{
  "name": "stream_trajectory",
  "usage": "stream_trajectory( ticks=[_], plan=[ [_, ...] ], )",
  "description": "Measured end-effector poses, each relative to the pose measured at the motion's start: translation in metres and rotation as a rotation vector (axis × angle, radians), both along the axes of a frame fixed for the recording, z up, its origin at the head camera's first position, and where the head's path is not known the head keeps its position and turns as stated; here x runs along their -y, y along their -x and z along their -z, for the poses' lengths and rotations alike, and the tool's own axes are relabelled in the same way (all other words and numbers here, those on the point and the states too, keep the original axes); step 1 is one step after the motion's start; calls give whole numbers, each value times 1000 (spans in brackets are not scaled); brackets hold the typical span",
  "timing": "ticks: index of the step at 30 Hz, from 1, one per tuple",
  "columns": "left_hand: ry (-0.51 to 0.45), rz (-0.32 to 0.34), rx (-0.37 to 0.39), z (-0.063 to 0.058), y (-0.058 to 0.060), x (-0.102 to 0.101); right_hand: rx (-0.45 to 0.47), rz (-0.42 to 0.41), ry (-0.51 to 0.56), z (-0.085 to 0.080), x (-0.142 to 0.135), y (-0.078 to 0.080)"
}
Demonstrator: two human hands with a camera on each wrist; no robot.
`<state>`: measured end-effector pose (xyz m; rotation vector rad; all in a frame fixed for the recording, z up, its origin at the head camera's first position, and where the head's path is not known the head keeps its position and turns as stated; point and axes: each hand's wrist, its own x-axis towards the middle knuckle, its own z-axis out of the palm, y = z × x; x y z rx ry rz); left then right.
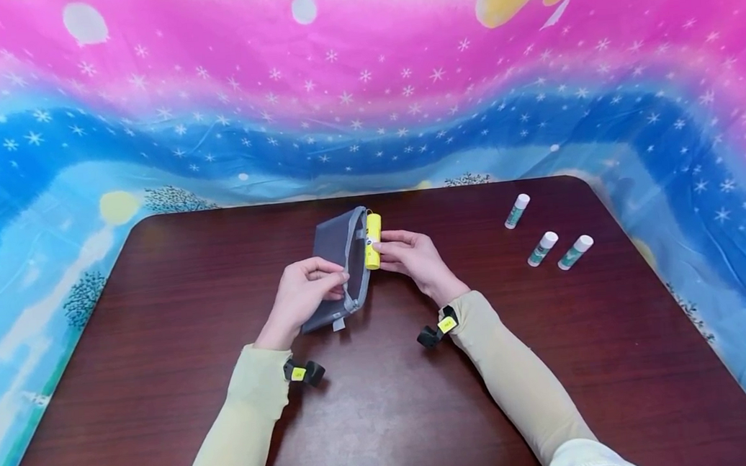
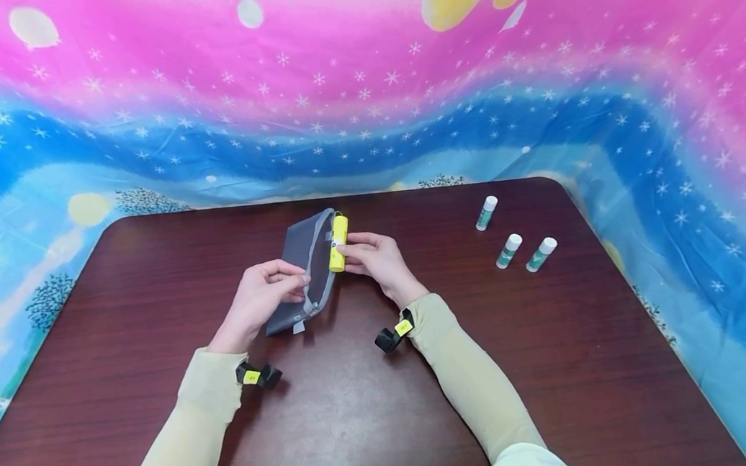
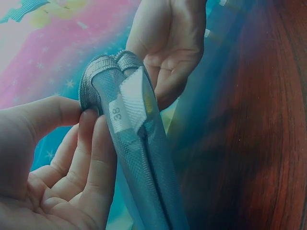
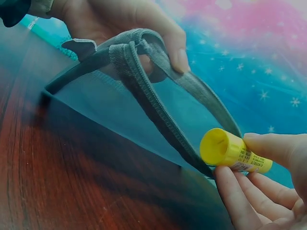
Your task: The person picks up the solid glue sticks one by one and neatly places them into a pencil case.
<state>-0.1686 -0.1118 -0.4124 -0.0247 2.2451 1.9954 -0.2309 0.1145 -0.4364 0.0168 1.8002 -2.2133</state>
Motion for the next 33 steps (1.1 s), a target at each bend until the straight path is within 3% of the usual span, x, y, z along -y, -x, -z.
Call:
stream_trajectory(
  ticks=[9,19,33],
  plan=[
    [2,11,-6,0,0,-1,9,12,-53,3,2,0],
    [-33,15,-7,2,1,-2,-10,-19,-34,4,5,-2],
    [-76,-16,-34,3,3,-2,-82,-20,-53,-11,5,-7]
  ],
)
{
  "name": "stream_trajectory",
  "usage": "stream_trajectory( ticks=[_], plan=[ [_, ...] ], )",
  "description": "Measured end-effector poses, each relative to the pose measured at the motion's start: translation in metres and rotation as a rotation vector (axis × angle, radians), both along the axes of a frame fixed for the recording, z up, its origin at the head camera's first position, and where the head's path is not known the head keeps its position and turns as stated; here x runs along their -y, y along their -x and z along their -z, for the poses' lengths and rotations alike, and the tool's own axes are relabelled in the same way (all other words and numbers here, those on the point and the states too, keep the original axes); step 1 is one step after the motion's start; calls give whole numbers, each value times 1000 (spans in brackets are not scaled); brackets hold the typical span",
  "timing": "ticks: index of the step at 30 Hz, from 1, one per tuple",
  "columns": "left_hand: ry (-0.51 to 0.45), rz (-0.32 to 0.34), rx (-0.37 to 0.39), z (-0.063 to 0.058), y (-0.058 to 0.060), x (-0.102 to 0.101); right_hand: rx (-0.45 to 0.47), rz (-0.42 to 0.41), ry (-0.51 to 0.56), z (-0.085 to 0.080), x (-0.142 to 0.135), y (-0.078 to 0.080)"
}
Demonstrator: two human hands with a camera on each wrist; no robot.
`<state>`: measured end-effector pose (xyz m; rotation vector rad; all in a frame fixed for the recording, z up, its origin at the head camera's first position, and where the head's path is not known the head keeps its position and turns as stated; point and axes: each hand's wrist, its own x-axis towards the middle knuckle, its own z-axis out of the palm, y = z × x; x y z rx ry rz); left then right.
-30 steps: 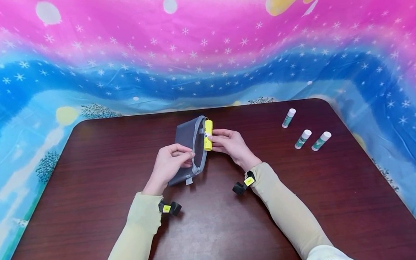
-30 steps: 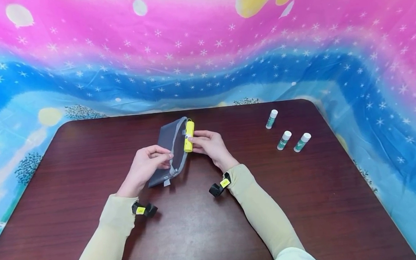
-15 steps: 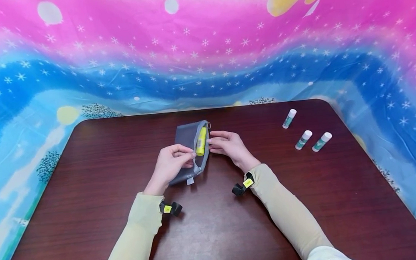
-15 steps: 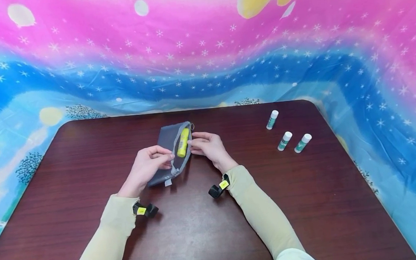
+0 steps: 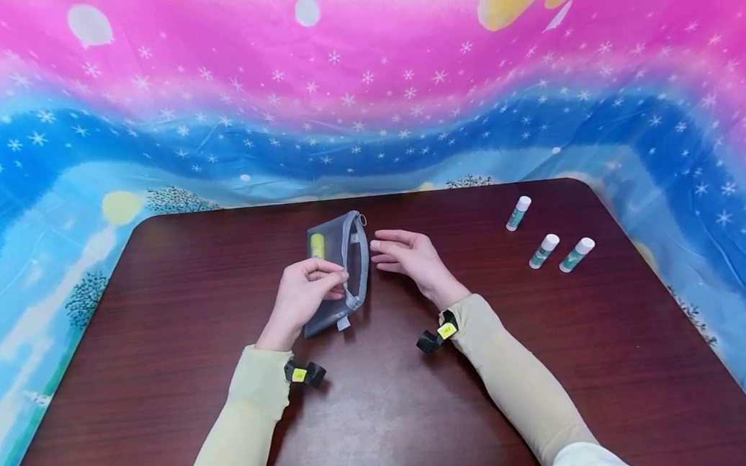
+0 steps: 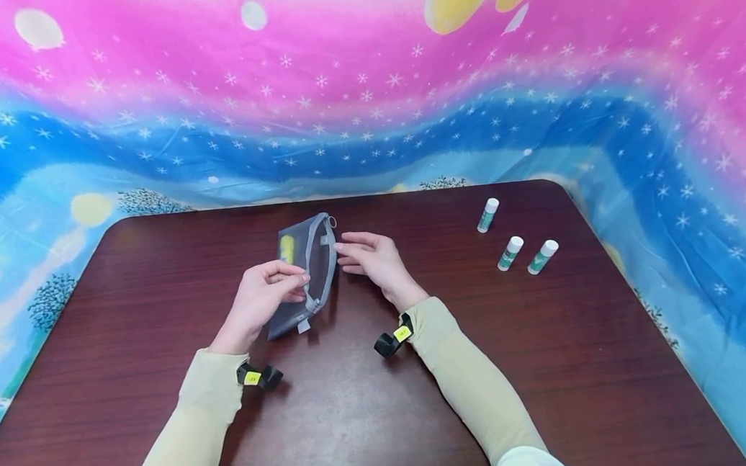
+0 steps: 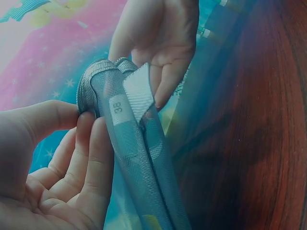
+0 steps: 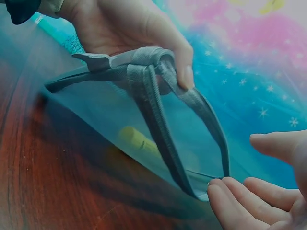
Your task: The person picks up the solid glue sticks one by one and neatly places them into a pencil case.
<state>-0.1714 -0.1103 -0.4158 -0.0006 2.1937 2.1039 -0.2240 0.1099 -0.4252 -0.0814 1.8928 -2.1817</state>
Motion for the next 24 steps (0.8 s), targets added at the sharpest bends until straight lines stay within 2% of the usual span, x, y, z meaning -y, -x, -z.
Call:
stream_trajectory(
  ticks=[24],
  plan=[
    [22,4,5,1,-1,2,-133,67,0,-29,-18,-3]
  ],
)
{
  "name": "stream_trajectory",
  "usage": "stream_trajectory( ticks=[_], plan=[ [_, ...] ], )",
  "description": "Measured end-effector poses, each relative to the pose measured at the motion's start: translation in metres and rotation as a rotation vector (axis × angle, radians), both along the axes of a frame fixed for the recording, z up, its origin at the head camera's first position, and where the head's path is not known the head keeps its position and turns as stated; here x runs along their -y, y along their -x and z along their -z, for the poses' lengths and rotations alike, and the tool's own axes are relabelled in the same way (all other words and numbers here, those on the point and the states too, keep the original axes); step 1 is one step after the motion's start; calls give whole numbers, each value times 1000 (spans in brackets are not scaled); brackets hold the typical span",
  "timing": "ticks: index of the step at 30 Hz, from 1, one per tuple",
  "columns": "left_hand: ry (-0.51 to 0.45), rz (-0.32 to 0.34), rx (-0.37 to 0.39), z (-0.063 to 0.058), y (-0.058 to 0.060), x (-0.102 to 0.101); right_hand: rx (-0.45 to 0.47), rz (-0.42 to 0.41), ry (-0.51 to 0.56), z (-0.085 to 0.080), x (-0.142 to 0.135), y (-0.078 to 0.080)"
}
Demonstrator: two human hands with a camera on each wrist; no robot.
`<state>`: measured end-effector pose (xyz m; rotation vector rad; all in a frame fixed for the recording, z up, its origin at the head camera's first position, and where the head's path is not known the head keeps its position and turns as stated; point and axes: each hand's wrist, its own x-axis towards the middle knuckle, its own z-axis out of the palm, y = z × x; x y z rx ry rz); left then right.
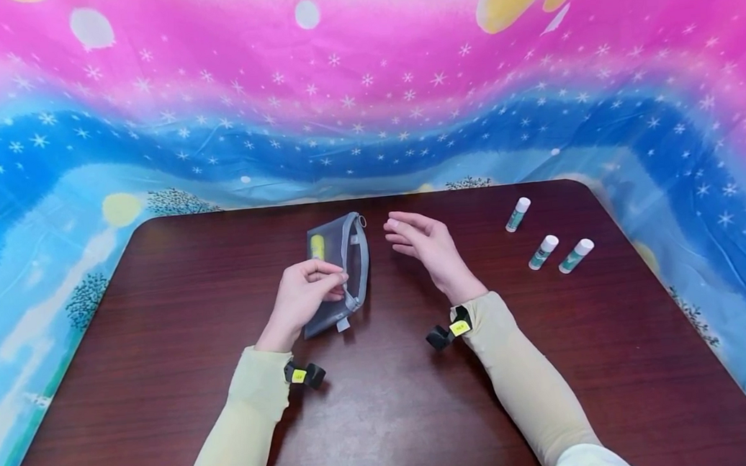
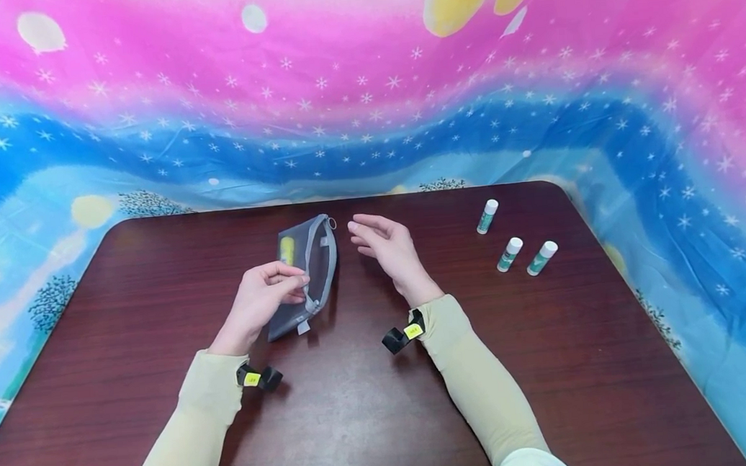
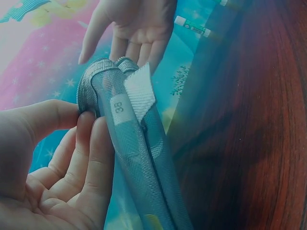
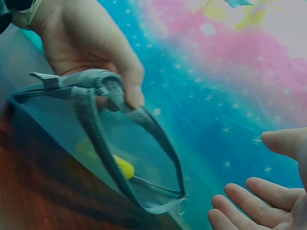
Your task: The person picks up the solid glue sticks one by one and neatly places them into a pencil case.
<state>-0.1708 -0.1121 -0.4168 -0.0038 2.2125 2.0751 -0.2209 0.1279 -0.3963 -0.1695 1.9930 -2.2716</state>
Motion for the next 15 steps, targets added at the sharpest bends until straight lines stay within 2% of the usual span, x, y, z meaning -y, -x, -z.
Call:
stream_trajectory(
  ticks=[15],
  plan=[
    [11,8,-6,2,0,0,-109,77,32,-27,-25,-3]
  ],
)
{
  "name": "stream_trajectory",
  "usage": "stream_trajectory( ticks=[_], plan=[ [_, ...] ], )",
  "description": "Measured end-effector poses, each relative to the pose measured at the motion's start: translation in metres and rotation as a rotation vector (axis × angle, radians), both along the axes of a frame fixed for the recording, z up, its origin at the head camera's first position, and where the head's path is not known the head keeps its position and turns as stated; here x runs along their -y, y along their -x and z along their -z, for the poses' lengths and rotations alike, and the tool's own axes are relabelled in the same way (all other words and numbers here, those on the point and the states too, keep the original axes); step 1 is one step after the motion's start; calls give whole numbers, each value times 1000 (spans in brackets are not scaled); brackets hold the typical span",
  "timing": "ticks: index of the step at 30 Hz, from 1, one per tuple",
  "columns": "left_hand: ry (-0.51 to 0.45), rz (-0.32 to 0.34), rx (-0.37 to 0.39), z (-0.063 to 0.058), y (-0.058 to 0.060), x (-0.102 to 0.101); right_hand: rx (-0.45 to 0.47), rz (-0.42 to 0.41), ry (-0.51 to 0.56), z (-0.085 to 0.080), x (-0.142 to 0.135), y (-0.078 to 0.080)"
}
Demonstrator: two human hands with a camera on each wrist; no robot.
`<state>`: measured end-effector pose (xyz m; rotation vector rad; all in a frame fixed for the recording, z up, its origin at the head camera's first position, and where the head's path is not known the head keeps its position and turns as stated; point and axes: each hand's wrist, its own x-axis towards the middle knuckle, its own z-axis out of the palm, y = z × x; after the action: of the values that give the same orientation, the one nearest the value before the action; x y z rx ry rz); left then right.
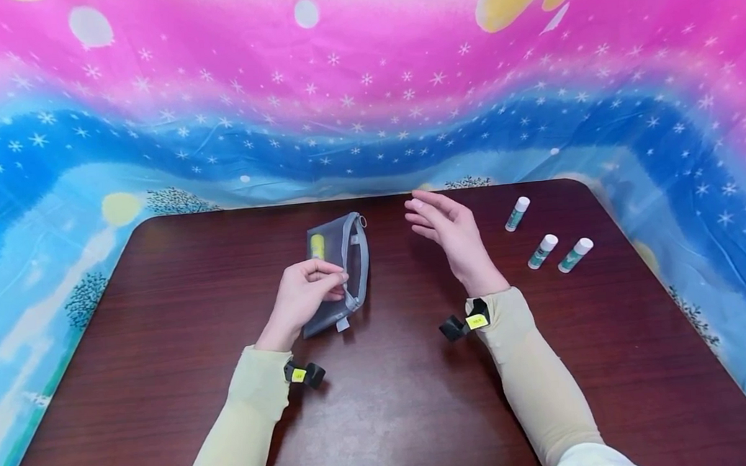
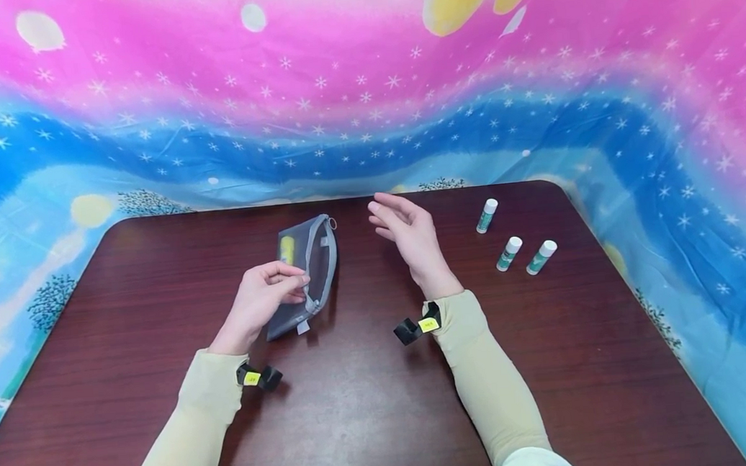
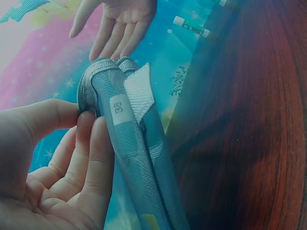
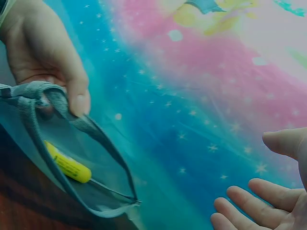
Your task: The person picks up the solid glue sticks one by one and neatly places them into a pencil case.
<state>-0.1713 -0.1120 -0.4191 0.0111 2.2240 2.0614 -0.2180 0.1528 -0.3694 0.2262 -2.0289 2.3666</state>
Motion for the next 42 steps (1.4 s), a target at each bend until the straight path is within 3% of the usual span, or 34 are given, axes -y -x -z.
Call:
stream_trajectory(
  ticks=[42],
  plan=[
    [-7,8,24,-2,-2,2,-71,243,93,-27,-53,0]
  ],
)
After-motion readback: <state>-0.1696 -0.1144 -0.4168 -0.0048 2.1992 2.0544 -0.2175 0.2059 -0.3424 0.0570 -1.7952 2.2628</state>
